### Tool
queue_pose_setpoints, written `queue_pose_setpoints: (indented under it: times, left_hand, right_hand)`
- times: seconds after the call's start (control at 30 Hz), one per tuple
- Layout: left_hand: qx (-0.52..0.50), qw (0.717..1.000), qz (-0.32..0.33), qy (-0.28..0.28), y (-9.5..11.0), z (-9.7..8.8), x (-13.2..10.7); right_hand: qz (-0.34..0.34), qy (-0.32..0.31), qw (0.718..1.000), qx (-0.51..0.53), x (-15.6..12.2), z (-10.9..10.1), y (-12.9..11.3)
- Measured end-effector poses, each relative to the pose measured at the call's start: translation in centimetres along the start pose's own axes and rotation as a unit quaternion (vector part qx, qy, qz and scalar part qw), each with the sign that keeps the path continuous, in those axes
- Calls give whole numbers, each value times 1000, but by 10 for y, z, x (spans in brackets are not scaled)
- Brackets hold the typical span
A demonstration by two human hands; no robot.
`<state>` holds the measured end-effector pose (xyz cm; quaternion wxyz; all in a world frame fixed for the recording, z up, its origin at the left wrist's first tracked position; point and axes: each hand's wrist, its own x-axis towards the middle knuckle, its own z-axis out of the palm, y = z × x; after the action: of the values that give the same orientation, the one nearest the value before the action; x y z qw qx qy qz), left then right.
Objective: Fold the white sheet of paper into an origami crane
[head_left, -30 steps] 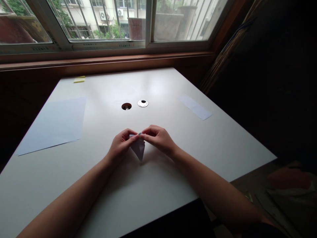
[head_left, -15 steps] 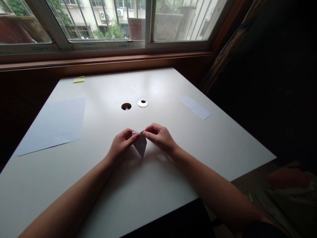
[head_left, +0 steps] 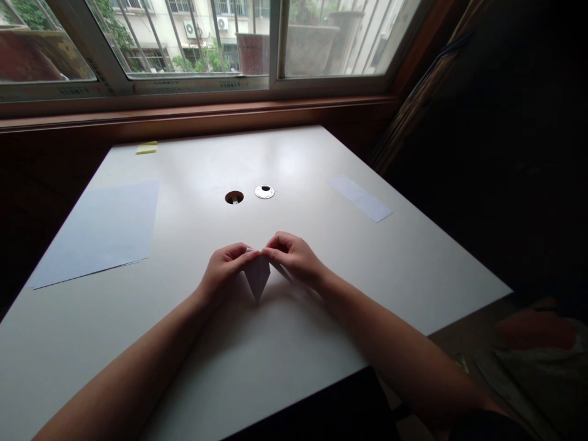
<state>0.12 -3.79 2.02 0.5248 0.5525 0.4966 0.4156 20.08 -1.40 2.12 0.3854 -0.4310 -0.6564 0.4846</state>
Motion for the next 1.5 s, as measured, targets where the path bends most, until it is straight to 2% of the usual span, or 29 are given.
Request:
queue_pose_setpoints:
  times: [0.33,0.67,1.2,1.33,1.5]
  left_hand:
    - [49,999,1,4,4,0,3]
    - [92,996,6,-6,1,0,2]
    - [76,997,19,-1,1,-1,2]
    - [22,1000,1,-7,0,0,6]
    - [-95,994,7,-53,-3,1,6]
  right_hand:
    - [42,16,998,39,2,0,4]
    - [55,6,998,23,2,-1,4]
    - [71,-6,996,50,4,0,4]
    - [83,-1,990,115,6,0,6]
    - [120,2,966,231,8,-8,7]
